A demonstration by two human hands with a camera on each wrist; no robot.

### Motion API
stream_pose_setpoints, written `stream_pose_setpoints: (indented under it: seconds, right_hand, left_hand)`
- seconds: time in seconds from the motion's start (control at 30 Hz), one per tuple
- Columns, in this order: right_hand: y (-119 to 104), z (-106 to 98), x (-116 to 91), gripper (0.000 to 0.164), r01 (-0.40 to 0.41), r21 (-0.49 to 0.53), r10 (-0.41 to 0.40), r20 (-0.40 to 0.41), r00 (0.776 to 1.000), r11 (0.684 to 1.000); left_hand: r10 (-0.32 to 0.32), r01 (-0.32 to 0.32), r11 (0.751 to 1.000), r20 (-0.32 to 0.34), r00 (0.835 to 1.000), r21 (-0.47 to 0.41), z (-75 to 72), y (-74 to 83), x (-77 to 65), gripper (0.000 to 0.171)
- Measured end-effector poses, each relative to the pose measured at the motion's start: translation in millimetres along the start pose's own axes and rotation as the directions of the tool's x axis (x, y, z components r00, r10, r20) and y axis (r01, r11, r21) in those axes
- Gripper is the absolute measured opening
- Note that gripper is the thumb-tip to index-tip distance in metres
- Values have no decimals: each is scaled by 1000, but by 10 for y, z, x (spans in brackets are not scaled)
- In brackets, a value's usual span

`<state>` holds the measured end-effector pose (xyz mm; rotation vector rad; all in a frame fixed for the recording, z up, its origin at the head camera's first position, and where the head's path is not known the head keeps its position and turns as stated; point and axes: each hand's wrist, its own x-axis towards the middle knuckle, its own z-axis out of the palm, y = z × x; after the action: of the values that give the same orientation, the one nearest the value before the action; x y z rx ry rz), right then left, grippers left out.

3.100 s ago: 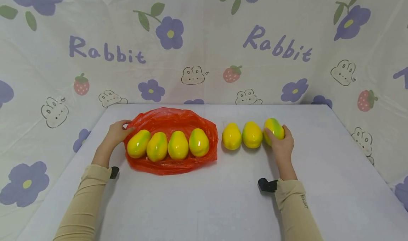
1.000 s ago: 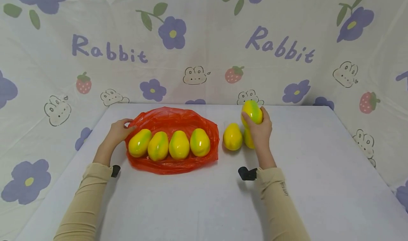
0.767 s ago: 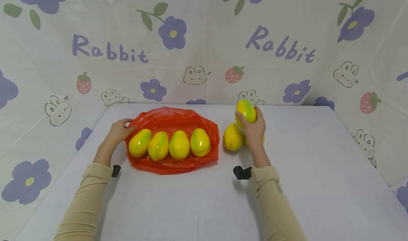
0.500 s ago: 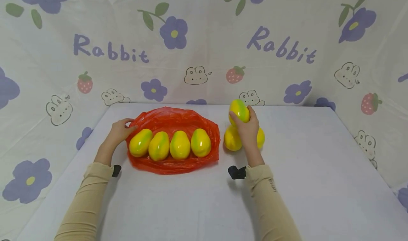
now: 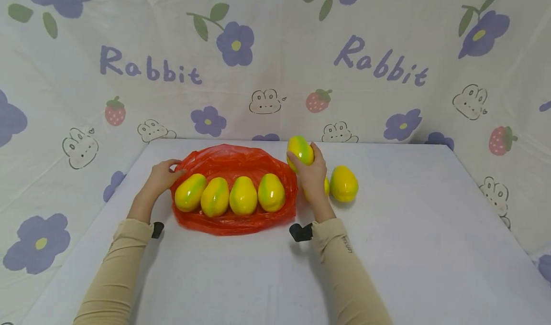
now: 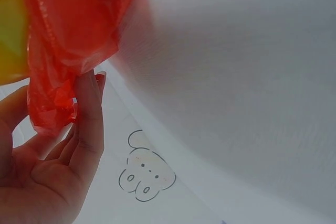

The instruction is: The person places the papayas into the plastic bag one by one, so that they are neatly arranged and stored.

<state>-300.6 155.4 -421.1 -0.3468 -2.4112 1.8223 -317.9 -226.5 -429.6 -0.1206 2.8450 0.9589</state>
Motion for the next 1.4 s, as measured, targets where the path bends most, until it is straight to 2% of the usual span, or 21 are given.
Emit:
stream_pose_setpoints:
  seconds: [0.2, 0.63, 0.87, 1.1, 1.4]
  right_hand:
    - [-58, 216, -18, 84, 14, 36, -15, 26, 1000, 999]
    - [-83, 564, -37, 84, 74, 19, -76, 103, 992, 997]
    - [-136, 738, -60, 83, 88, 13, -89, 112, 990, 996]
    - [-230, 924, -128, 82, 110, 19, -111, 113, 987, 994]
    - [-297, 1140, -158, 83, 51, 64, -62, 190, 980, 997]
  left_hand:
    - [-3, 3, 1000, -3, 1000, 4, -2, -11, 13, 55]
    - [20, -20, 1000, -15, 1000, 18, 30, -44, 53, 53]
    - [1, -1, 1000, -7, 1000, 14, 19, -28, 40, 53]
    - [10, -10, 1000, -16, 1000, 23, 20, -17, 36, 52]
    - [-3, 3, 1000, -12, 1000, 13, 27, -13, 40, 53]
